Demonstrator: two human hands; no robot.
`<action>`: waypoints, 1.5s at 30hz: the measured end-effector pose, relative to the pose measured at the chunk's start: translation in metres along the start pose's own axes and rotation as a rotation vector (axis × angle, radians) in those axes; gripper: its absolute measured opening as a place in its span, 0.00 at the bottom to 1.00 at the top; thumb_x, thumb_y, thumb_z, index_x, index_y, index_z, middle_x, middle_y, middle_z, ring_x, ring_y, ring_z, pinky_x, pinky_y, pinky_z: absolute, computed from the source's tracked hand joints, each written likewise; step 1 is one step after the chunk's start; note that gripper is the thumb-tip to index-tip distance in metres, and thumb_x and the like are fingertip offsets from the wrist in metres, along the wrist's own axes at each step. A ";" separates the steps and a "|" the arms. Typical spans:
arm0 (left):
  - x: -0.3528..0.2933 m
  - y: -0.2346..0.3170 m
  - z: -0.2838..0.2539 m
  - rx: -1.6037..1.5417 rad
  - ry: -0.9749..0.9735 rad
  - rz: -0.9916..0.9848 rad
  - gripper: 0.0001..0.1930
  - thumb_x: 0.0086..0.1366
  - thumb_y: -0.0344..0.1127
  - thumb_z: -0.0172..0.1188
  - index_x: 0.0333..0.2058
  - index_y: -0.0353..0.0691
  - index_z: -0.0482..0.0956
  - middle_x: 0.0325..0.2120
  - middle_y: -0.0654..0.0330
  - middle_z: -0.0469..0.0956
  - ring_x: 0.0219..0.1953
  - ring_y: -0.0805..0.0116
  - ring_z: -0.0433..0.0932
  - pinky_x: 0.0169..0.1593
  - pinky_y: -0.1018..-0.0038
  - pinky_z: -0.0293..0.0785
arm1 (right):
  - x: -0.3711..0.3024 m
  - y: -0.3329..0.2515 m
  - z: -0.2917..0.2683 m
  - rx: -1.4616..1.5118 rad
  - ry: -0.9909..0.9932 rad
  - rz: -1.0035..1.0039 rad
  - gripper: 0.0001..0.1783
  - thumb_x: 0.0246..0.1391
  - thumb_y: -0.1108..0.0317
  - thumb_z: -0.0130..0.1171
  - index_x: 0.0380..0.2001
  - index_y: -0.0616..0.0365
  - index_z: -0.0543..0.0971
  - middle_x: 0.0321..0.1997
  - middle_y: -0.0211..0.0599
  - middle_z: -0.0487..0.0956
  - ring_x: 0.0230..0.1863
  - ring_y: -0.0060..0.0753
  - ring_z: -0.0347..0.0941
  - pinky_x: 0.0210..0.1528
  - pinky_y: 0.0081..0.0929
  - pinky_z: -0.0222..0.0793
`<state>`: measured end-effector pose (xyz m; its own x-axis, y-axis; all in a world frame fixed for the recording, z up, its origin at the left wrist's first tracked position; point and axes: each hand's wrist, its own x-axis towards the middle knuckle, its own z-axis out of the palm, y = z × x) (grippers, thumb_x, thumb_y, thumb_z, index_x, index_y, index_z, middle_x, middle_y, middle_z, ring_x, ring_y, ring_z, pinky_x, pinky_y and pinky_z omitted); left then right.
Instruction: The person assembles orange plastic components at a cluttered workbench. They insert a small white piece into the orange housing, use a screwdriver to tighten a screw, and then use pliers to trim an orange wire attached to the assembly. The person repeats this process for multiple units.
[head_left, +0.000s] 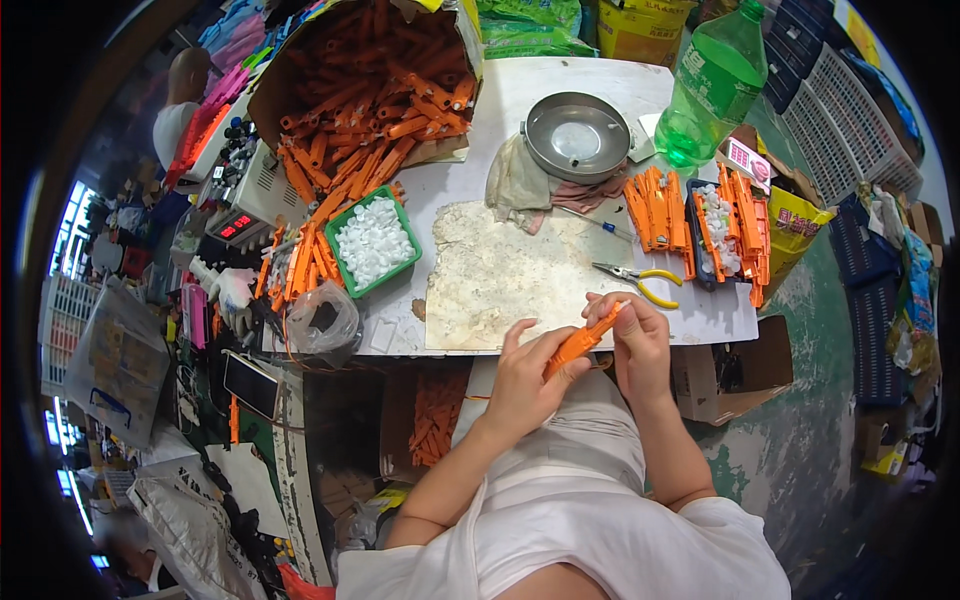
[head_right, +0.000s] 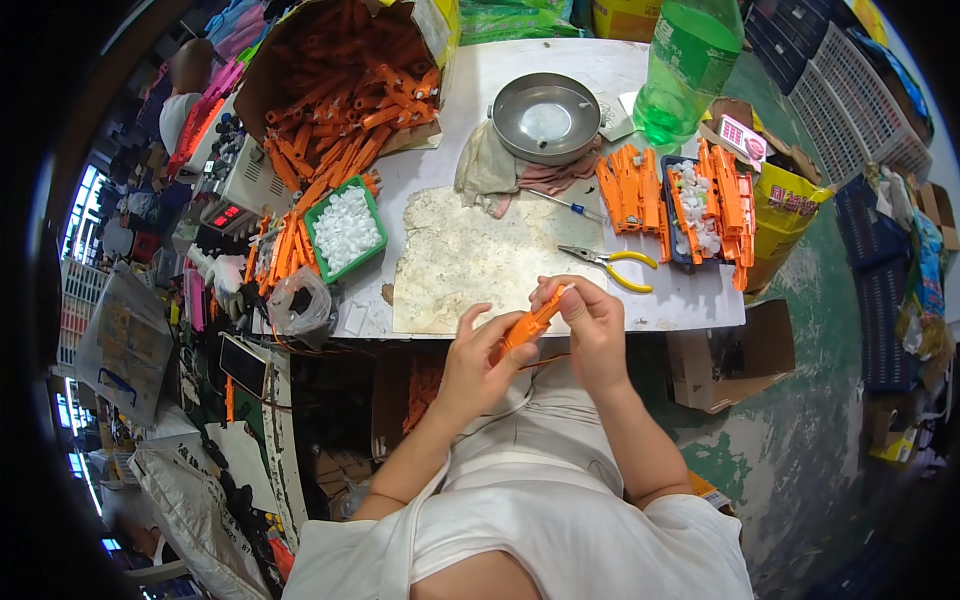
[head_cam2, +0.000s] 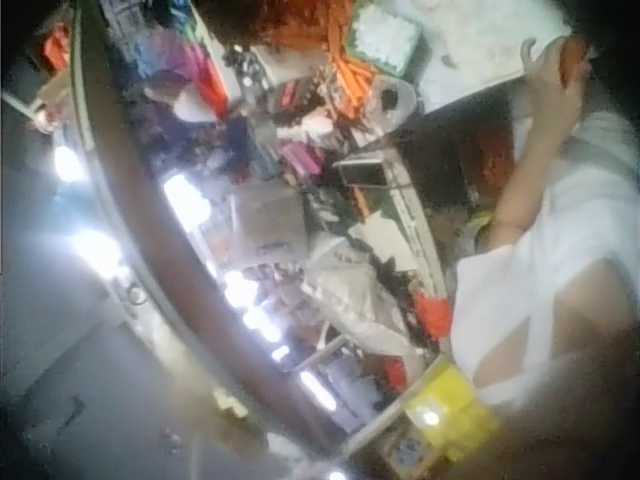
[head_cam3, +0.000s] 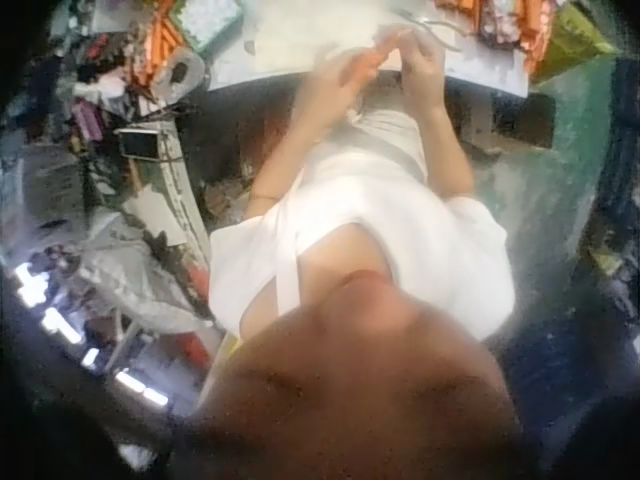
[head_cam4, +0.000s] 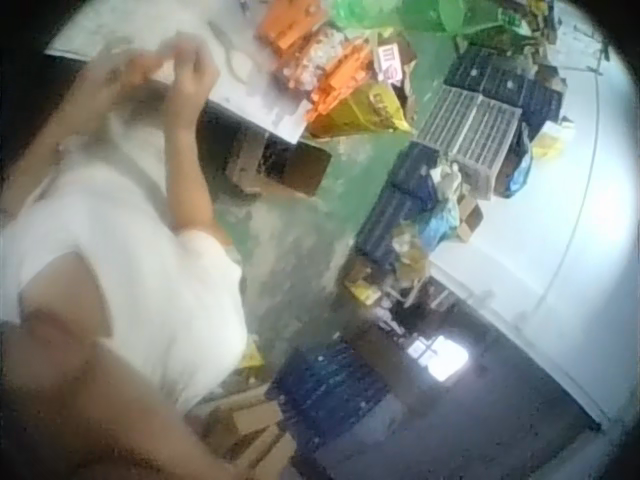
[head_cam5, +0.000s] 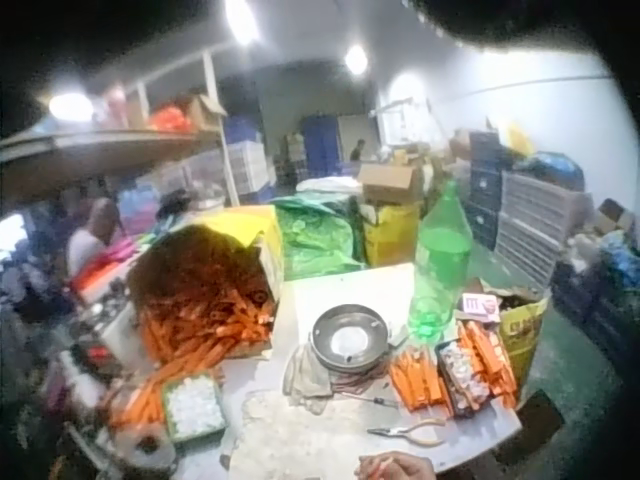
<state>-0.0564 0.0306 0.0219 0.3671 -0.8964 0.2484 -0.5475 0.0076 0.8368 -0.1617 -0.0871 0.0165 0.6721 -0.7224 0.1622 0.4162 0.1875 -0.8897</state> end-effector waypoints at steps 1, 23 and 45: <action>0.001 -0.002 -0.002 -0.219 -0.084 -0.075 0.18 0.62 0.42 0.58 0.44 0.32 0.74 0.30 0.58 0.79 0.34 0.68 0.78 0.50 0.69 0.68 | 0.002 -0.006 -0.003 0.000 -0.050 0.029 0.18 0.59 0.56 0.52 0.30 0.63 0.76 0.29 0.33 0.76 0.36 0.28 0.72 0.63 0.38 0.53; 0.002 -0.003 -0.028 -0.967 -0.354 -0.410 0.32 0.57 0.40 0.65 0.56 0.31 0.65 0.38 0.56 0.77 0.42 0.67 0.77 0.47 0.73 0.72 | 0.029 -0.032 0.010 -0.203 -0.221 0.188 0.18 0.62 0.57 0.49 0.37 0.64 0.77 0.35 0.35 0.77 0.40 0.25 0.72 0.50 0.24 0.63; -0.002 -0.028 -0.021 -1.582 -0.002 -0.292 0.31 0.60 0.40 0.60 0.57 0.33 0.60 0.41 0.56 0.74 0.46 0.63 0.74 0.57 0.67 0.65 | -0.060 0.020 -0.043 -0.150 0.060 0.522 0.19 0.64 0.55 0.46 0.34 0.61 0.77 0.20 0.19 0.68 0.20 0.08 0.56 0.21 0.09 0.50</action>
<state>-0.0254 0.0415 0.0082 0.3129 -0.9498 -0.0015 0.8267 0.2716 0.4927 -0.2198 -0.0692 -0.0299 0.7281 -0.5964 -0.3378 -0.0584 0.4371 -0.8975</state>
